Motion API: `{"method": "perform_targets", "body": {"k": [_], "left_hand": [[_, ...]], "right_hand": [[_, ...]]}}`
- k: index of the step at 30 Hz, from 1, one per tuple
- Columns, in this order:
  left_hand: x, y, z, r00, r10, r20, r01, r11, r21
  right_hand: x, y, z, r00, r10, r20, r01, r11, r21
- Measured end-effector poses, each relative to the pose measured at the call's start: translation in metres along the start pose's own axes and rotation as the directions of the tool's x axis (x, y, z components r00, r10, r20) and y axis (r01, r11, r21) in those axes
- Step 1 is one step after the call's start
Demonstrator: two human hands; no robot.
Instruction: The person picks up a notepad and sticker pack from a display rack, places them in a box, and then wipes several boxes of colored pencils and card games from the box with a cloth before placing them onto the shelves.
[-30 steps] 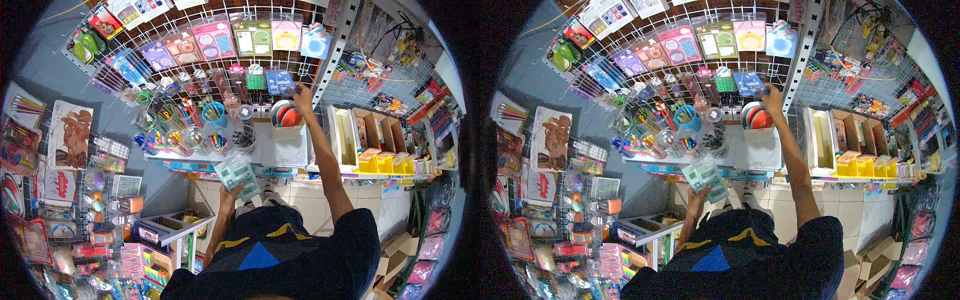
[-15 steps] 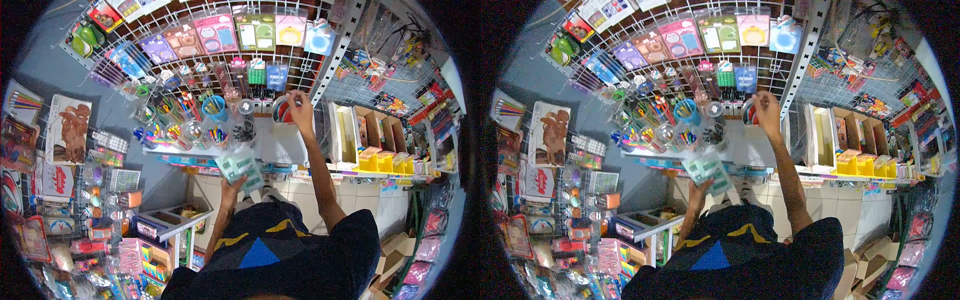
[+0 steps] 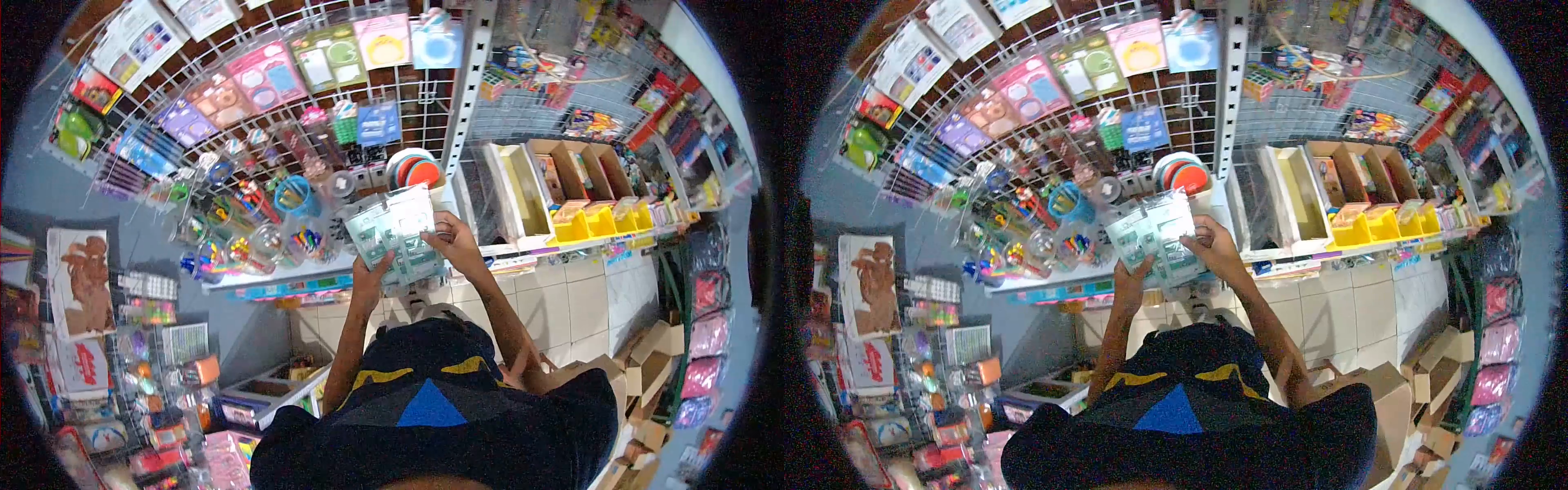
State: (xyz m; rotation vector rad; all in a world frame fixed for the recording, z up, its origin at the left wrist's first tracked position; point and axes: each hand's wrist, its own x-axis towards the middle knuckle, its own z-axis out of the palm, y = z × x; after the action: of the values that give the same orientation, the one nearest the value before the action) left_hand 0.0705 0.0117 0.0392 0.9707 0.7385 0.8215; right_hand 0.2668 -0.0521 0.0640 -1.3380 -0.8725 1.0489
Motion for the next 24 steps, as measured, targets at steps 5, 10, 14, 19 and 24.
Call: {"method": "perform_targets", "body": {"k": [5, 10, 14, 19, 24], "left_hand": [[0.018, -0.005, 0.024, 0.995, 0.067, -0.079, -0.071, 0.996, -0.057], [0.006, -0.001, 0.017, 0.977, 0.061, -0.206, -0.079, 0.994, -0.077], [-0.012, -0.006, 0.005, 0.952, 0.040, -0.304, -0.088, 0.986, -0.144], [-0.032, -0.018, -0.007, 0.934, 0.083, -0.349, -0.129, 0.985, -0.112], [-0.042, -0.035, -0.017, 0.935, 0.039, -0.353, -0.057, 0.998, -0.041]], "right_hand": [[0.005, -0.025, -0.028, 0.921, -0.237, -0.308, 0.275, 0.958, 0.086], [0.022, -0.083, -0.038, 0.828, -0.437, -0.351, 0.466, 0.885, -0.002], [0.043, -0.098, -0.034, 0.813, -0.498, -0.303, 0.505, 0.861, -0.060], [0.050, -0.089, -0.031, 0.842, -0.442, -0.311, 0.450, 0.892, -0.046], [0.049, -0.087, -0.037, 0.857, -0.427, -0.289, 0.419, 0.903, -0.092]]}}
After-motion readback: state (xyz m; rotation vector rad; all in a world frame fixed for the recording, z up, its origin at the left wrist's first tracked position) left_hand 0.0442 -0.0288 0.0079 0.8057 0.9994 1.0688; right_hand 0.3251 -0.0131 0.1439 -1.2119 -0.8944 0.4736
